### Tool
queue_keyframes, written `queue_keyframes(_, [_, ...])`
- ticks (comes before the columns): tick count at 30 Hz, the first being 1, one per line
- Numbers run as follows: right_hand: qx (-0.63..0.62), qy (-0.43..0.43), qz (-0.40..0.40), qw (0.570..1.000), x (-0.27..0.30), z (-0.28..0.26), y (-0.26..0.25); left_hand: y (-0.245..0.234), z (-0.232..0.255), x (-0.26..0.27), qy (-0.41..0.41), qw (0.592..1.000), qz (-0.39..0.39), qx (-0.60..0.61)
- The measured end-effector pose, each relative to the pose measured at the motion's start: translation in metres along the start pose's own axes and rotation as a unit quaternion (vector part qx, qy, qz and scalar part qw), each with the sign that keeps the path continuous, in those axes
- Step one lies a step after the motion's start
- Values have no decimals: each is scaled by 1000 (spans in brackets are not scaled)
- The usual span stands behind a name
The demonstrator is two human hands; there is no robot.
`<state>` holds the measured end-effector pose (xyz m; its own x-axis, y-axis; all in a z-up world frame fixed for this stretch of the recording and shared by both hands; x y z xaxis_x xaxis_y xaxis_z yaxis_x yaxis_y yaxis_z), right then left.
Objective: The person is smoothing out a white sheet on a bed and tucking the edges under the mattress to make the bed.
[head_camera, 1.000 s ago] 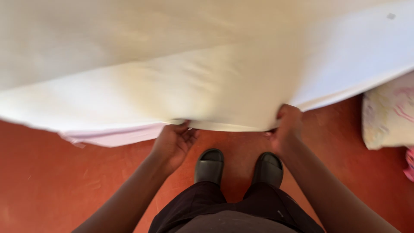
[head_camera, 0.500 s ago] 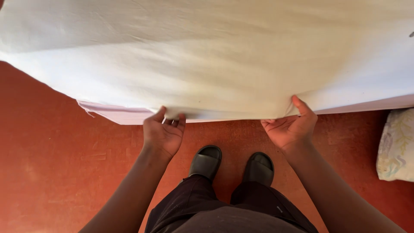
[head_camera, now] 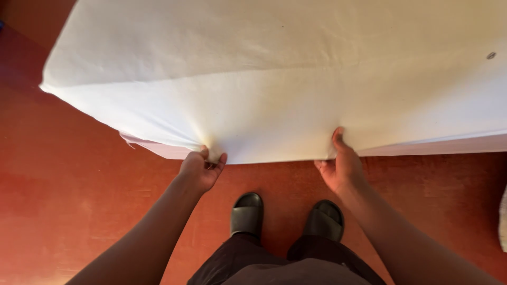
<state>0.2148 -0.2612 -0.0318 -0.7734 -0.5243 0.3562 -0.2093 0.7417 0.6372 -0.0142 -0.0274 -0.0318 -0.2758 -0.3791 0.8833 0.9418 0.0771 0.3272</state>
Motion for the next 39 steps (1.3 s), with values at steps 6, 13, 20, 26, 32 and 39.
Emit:
queue_keyframes(6, [-125,17,196,972,-11,-4,30,36,27,18,-66,992,103,11])
queue_keyframes(13, [-101,33,247,963,-20,-10,51,42,46,12,-85,991,90,47])
queue_keyframes(20, [-58,87,269,958,-27,-5,59,37,28,20,-27,962,-94,254])
queue_keyframes(26, [6,110,321,941,-34,-8,63,47,17,25,17,931,-142,336])
queue_keyframes(32, [-45,100,278,954,-26,-8,64,59,29,35,19,932,-166,322])
queue_keyframes(39, [-68,89,184,977,-11,-10,85,50,29,46,25,948,-142,284])
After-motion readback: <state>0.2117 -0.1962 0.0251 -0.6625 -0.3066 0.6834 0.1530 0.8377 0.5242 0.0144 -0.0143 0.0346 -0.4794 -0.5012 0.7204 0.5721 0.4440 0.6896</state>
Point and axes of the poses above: each hand's wrist, its own x-axis away from the middle knuckle, its own y-axis out of the palm, z = x × y, the point moved 1 cm from there along -x, towards the middle knuckle, and after that the axes turned 12 degrees about -y, right-handed, at the moved point
